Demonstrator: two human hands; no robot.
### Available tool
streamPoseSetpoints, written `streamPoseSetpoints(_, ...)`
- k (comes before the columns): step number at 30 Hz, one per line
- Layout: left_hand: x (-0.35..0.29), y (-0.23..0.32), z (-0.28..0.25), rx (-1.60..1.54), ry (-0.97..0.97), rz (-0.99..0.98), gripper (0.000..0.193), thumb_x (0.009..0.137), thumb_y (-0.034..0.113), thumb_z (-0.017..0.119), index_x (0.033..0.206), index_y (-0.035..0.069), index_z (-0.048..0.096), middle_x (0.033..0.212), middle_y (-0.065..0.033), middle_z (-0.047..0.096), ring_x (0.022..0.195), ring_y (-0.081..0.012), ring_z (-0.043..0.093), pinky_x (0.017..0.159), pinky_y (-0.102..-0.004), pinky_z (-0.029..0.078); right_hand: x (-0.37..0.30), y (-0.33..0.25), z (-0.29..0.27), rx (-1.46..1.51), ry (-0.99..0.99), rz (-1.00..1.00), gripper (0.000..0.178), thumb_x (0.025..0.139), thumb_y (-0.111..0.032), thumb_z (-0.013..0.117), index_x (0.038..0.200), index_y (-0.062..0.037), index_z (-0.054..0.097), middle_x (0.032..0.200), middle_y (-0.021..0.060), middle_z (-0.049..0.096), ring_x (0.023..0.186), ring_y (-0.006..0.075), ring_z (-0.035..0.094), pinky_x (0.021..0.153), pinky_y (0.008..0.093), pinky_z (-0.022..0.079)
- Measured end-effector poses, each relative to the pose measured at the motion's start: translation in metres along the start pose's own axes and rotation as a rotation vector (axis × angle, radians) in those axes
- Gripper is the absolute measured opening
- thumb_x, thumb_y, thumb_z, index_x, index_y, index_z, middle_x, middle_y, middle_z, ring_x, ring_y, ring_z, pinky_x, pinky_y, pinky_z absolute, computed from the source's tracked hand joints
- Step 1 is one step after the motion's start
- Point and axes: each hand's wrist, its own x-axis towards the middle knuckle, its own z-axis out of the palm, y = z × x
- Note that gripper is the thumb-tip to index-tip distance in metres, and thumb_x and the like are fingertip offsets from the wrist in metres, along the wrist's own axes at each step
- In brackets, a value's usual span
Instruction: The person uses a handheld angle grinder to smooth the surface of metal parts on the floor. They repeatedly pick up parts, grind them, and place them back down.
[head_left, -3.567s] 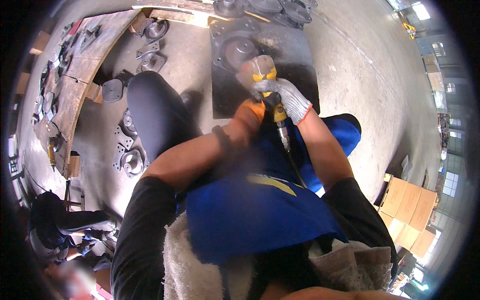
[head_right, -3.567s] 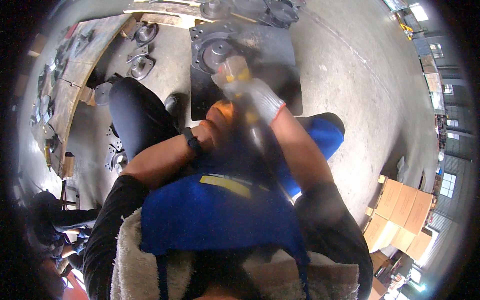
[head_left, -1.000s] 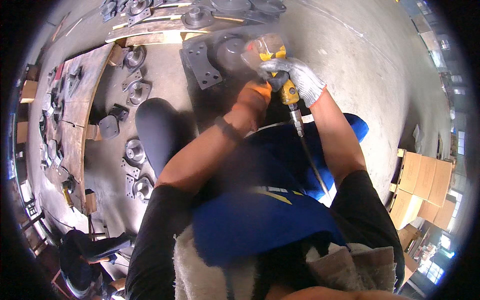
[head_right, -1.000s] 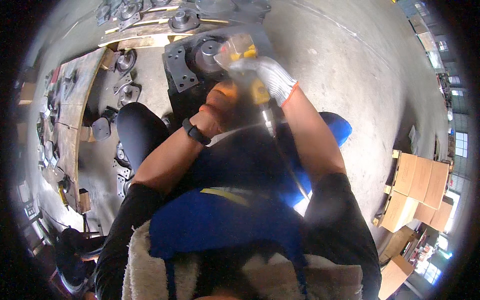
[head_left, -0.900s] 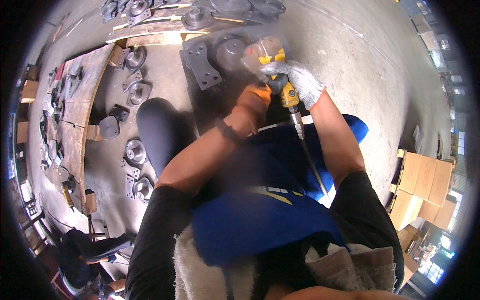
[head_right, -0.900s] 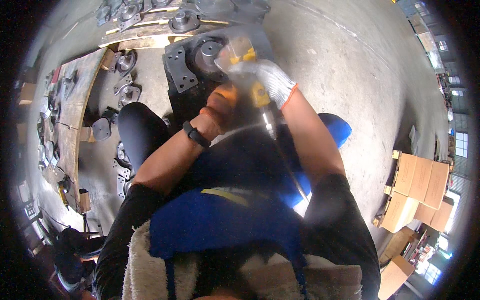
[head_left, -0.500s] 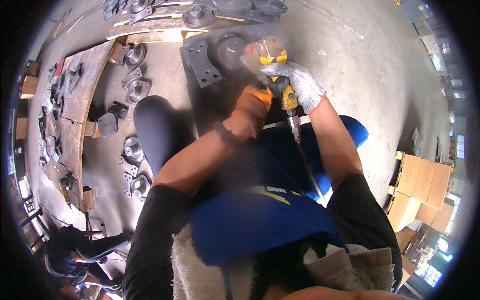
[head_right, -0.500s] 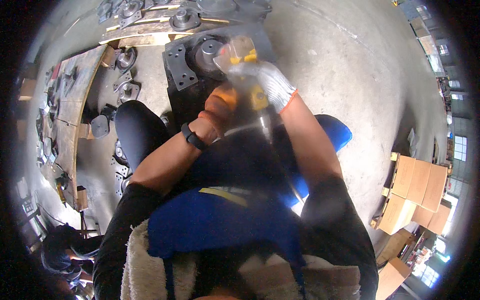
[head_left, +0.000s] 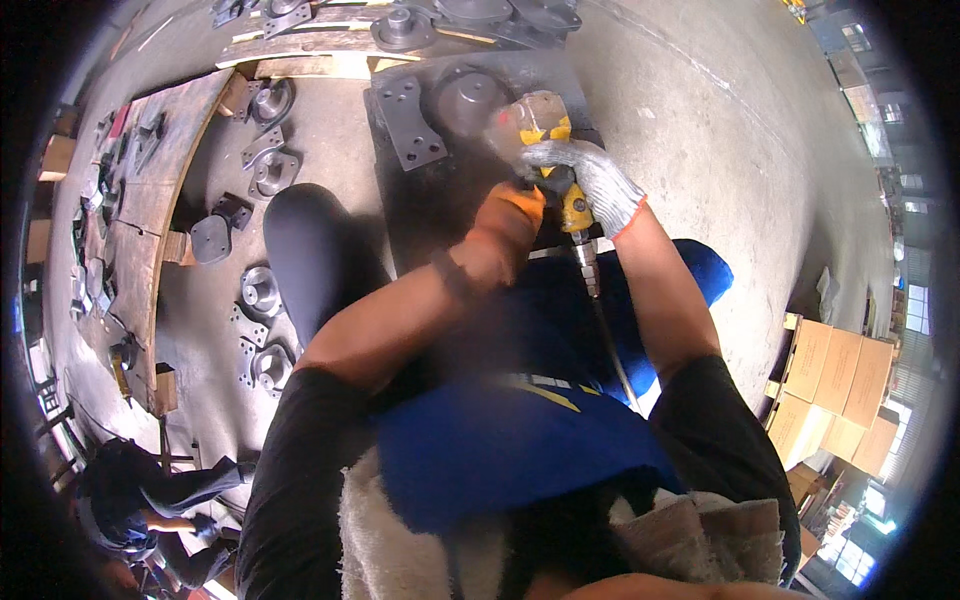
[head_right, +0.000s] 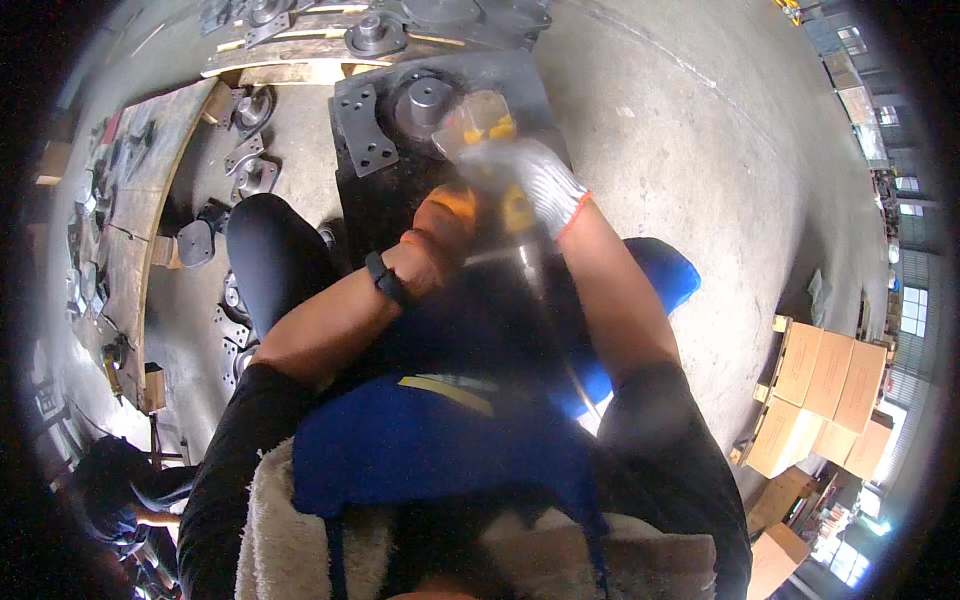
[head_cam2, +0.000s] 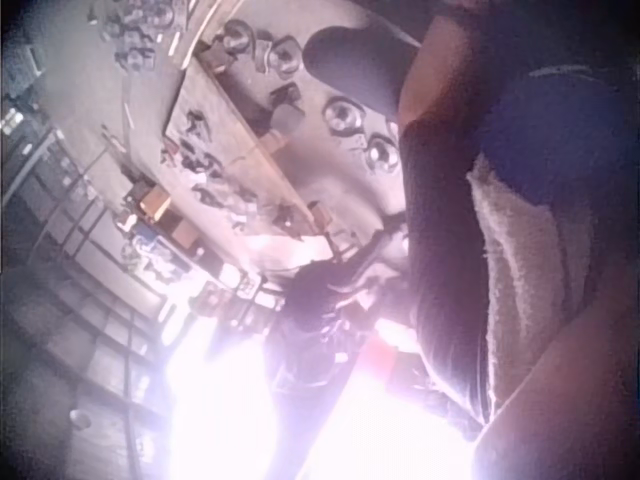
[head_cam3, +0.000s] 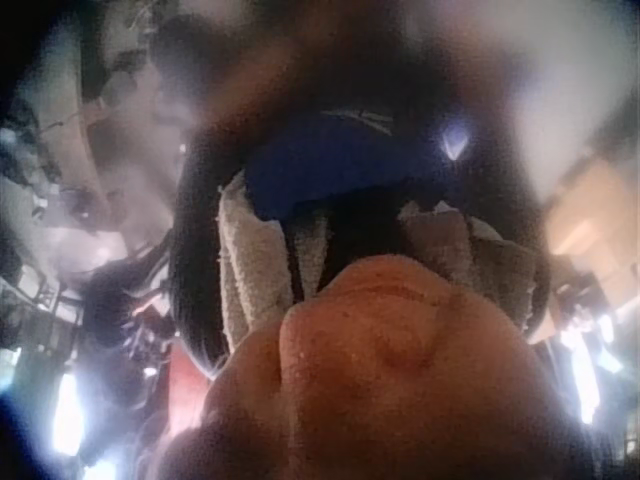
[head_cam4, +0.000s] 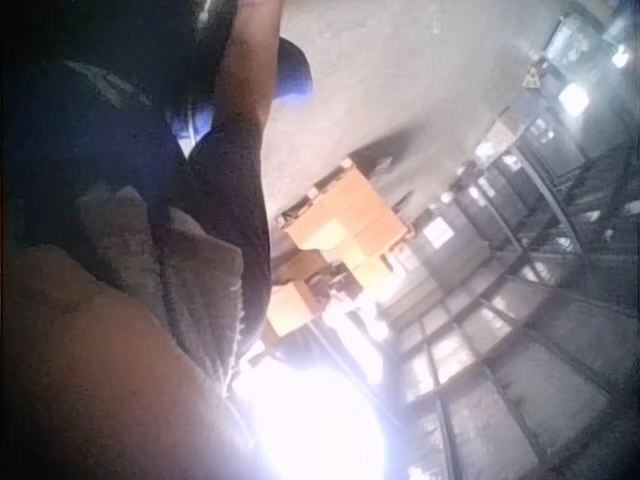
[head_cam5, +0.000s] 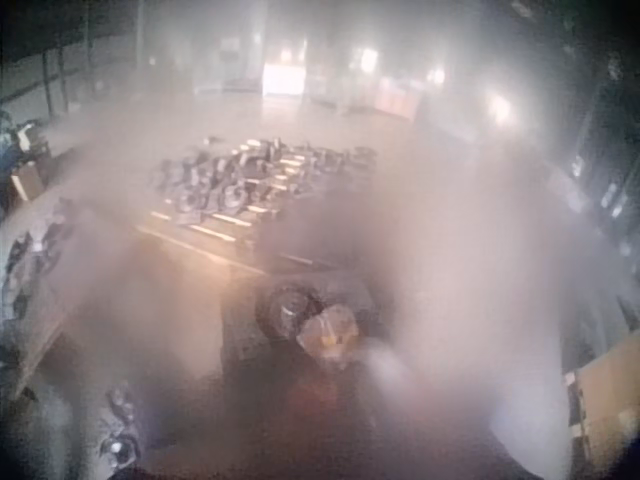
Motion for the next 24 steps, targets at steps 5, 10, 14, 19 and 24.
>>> streamPoseSetpoints(5,0.003,-0.003,-0.024,0.002,-0.159,-0.050,0.017,0.083,0.015,0.056,0.096,0.013,0.066,0.093,-0.0066,0.069,0.084,-0.0246,0.066,0.072,-0.0349,0.052,0.007,-0.002,0.007,-0.219,0.015,-0.133,0.024,0.084,-0.020,0.063,0.099,-0.0011,0.066,0.092,0.0050,0.066,0.080,0.0129,0.062,0.073,0.0243,0.049)
streamPoseSetpoints(10,0.005,0.003,-0.008,-0.172,0.031,-0.194,0.016,0.083,0.015,0.057,0.095,0.014,0.066,0.092,-0.0057,0.069,0.084,-0.0232,0.066,0.072,-0.0341,0.052,-0.007,-0.015,0.016,0.046,0.009,-0.095,0.019,0.085,-0.018,0.062,0.091,0.0002,0.065,0.082,0.0035,0.063,0.074,0.0129,0.059,0.068,0.0250,0.048)
streamPoseSetpoints(14,0.001,-0.004,0.009,-0.077,0.046,-0.048,0.016,0.082,0.016,0.056,0.094,0.014,0.067,0.090,-0.0045,0.069,0.083,-0.0230,0.065,0.070,-0.0343,0.051,-0.010,-0.018,0.022,0.043,0.028,-0.032,0.022,0.086,-0.019,0.060,0.095,0.0001,0.066,0.087,0.0048,0.064,0.080,0.0129,0.060,0.073,0.0239,0.048)
streamPoseSetpoints(19,-0.002,-0.002,-0.012,-0.051,0.041,-0.038,0.019,0.084,0.016,0.052,0.095,0.014,0.067,0.091,-0.0052,0.069,0.084,-0.0239,0.065,0.071,-0.0345,0.051,-0.004,-0.015,0.025,0.051,0.050,0.033,0.024,0.087,-0.021,0.059,0.098,-0.0004,0.067,0.091,0.0058,0.065,0.085,0.0132,0.061,0.077,0.0237,0.049)
streamPoseSetpoints(24,-0.008,0.010,-0.025,-0.010,0.162,-0.083,0.020,0.084,0.015,0.052,0.098,0.011,0.067,0.091,-0.0071,0.069,0.085,-0.0249,0.065,0.075,-0.0345,0.051,-0.002,-0.004,0.011,-0.259,-0.030,-0.194,0.024,0.087,-0.020,0.058,0.095,0.0011,0.066,0.089,0.0054,0.065,0.082,0.0139,0.061,0.074,0.0244,0.049)
